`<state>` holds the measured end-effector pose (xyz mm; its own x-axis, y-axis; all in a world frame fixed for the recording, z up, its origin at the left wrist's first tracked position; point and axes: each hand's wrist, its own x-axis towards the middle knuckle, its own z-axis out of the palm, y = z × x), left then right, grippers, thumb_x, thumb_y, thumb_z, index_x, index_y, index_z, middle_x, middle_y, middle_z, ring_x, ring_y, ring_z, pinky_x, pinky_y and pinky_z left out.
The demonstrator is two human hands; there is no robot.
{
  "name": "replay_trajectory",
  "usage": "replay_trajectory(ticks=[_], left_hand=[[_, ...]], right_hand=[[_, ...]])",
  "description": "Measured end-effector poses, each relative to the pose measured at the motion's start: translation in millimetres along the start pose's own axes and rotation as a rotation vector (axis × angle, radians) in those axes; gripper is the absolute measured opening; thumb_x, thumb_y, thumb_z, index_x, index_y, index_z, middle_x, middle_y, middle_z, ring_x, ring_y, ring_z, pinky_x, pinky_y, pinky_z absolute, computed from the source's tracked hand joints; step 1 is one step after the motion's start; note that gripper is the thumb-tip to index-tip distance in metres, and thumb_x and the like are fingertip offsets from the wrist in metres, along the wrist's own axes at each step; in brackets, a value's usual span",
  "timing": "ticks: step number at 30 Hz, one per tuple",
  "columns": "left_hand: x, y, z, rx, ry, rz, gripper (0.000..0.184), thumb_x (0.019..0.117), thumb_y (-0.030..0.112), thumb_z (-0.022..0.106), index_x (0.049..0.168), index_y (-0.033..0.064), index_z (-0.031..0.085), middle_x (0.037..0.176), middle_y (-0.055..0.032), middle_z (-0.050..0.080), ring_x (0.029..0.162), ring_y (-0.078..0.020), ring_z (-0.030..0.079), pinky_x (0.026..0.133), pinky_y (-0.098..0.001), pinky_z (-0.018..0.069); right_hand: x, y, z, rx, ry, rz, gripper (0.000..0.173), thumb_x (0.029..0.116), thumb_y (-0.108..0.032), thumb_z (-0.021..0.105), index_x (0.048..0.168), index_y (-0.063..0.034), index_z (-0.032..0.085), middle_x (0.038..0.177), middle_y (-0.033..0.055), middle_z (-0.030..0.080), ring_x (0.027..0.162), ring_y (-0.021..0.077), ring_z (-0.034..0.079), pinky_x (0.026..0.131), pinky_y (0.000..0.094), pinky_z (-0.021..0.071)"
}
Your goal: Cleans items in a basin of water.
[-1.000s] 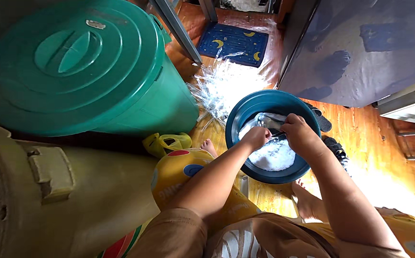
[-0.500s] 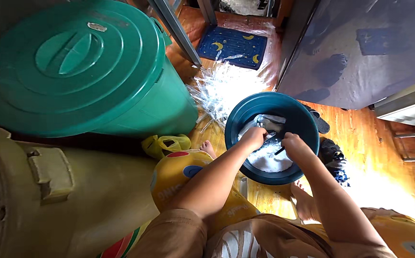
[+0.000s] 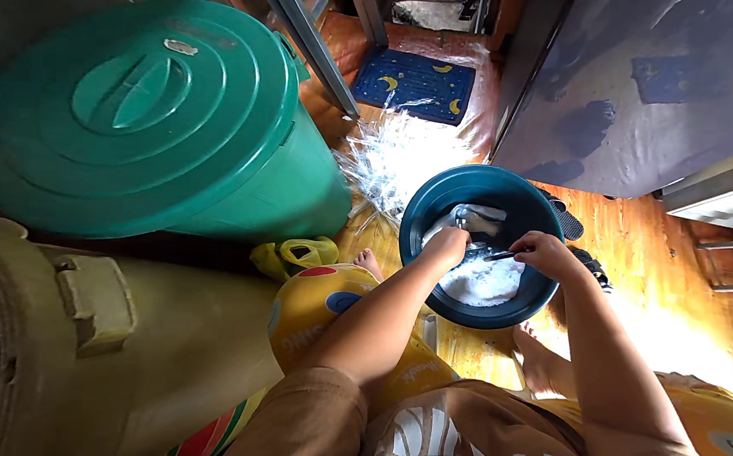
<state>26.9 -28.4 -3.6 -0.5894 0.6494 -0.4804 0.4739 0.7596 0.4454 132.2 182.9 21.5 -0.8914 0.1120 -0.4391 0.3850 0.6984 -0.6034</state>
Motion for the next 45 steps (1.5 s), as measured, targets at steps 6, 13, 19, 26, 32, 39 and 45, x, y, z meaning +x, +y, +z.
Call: replay_trajectory(ticks=[6, 13, 19, 26, 32, 39, 45], left_hand=[[-2, 2, 0, 0.023, -0.013, -0.009, 0.026, 0.1045, 0.01, 0.054, 0.122, 0.0084, 0.072, 0.12, -0.0183, 0.071, 0.119, -0.0363, 0.066, 0.101, -0.058, 0.0517], [-4, 5, -1, 0.01, -0.035, 0.007, 0.027, 0.1023, 0.007, 0.055, 0.123, 0.0082, 0.072, 0.12, -0.0181, 0.071, 0.119, -0.0358, 0.066, 0.101, -0.0574, 0.0518], [-3, 8, -7, -0.078, -0.06, 0.056, 0.025, 0.1018, 0.008, 0.058, 0.122, 0.0063, 0.072, 0.116, -0.0168, 0.073, 0.114, -0.0337, 0.068, 0.102, -0.0554, 0.0511], [1, 0, 3, -0.202, 0.018, 0.104, 0.019, 0.1005, 0.009, 0.06, 0.112, 0.0033, 0.075, 0.107, -0.0172, 0.074, 0.106, -0.0329, 0.07, 0.097, -0.0556, 0.0524], [4, -2, 2, -0.323, 0.053, 0.1, 0.021, 0.1014, 0.012, 0.061, 0.116, 0.0028, 0.073, 0.106, -0.0161, 0.074, 0.101, -0.0299, 0.071, 0.096, -0.0532, 0.054], [3, 12, -7, -0.509, 0.121, 0.091, 0.023, 0.1004, 0.018, 0.067, 0.119, 0.0044, 0.073, 0.111, -0.0108, 0.075, 0.105, -0.0209, 0.071, 0.102, -0.044, 0.054], [-1, 18, -11, -0.458, 0.164, 0.122, 0.026, 0.1015, 0.018, 0.064, 0.123, 0.0058, 0.072, 0.117, -0.0125, 0.074, 0.114, -0.024, 0.069, 0.107, -0.0474, 0.0498]], right_hand=[[-6, -1, -12, 0.066, 0.127, -0.052, 0.01, 0.0937, -0.008, 0.074, 0.104, -0.0065, 0.076, 0.111, 0.01, 0.069, 0.096, 0.0218, 0.066, 0.087, 0.0447, 0.0549], [1, -20, -5, -0.016, 0.126, -0.049, 0.012, 0.0929, -0.005, 0.074, 0.105, -0.0046, 0.076, 0.112, 0.014, 0.068, 0.098, 0.0254, 0.065, 0.089, 0.0453, 0.0544], [-5, -57, 7, -0.199, 0.218, -0.263, 0.016, 0.0868, 0.007, 0.073, 0.1, -0.0001, 0.077, 0.109, 0.0194, 0.065, 0.104, 0.0332, 0.065, 0.094, 0.0487, 0.0547], [-39, -94, -7, -0.36, 0.298, -0.386, 0.018, 0.091, 0.01, 0.064, 0.1, -0.0005, 0.077, 0.11, 0.018, 0.063, 0.111, 0.0352, 0.061, 0.096, 0.0481, 0.0536], [-35, -72, -5, -0.465, 0.11, -0.111, 0.018, 0.0925, 0.006, 0.062, 0.103, 0.0011, 0.075, 0.118, 0.0217, 0.063, 0.12, 0.0403, 0.058, 0.1, 0.055, 0.0513], [-5, -12, 40, -0.552, -0.316, 0.08, 0.022, 0.0898, -0.013, 0.073, 0.105, 0.0035, 0.073, 0.12, 0.0298, 0.065, 0.12, 0.0505, 0.058, 0.095, 0.0695, 0.0481], [-2, -35, 25, 0.053, 0.175, -0.15, 0.049, 0.0931, -0.038, 0.074, 0.121, 0.002, 0.068, 0.104, 0.0175, 0.069, 0.093, 0.027, 0.066, 0.09, 0.046, 0.0543]])
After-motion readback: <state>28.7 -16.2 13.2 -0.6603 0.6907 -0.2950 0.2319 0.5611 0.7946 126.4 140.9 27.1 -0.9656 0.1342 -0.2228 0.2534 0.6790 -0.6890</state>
